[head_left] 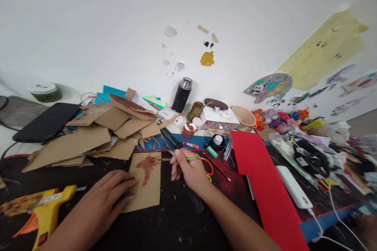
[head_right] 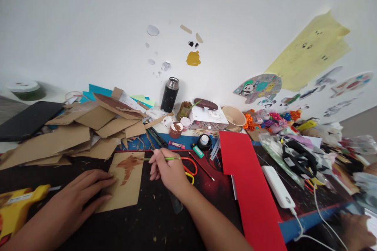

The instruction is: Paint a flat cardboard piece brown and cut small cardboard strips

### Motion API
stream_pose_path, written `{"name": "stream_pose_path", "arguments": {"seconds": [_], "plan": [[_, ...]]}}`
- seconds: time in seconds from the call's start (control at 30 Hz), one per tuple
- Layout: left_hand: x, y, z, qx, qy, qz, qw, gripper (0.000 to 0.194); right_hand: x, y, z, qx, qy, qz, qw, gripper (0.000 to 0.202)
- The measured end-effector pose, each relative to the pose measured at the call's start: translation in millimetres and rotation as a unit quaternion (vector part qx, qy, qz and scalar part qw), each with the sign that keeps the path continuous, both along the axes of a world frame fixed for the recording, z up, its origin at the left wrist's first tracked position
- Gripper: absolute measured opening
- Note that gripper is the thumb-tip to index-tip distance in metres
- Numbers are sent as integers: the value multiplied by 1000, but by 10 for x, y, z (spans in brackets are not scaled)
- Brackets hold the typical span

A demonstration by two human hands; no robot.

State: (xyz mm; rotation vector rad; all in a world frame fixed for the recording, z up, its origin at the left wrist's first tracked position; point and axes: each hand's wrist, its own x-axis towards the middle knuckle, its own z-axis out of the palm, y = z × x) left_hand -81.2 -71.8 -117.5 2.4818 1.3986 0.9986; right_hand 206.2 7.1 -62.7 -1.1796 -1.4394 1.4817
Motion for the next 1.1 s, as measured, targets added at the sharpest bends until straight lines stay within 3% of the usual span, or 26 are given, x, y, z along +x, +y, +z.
{"name": "stream_pose_path", "arguments": {"seconds": [0.27,0.77,1.1], "plan": [[5,-22,-8,-27,6,10,1000,36,113,-32,-17,-5,13,-33,999,72],[22,-41,7,-26,26,0,999,32,-449,-38,-9,34,-3,53,998,67],[23,-15,52,-1,18,-1,1000,36,-144,-23,-22,19,0,24,1000,69]]}}
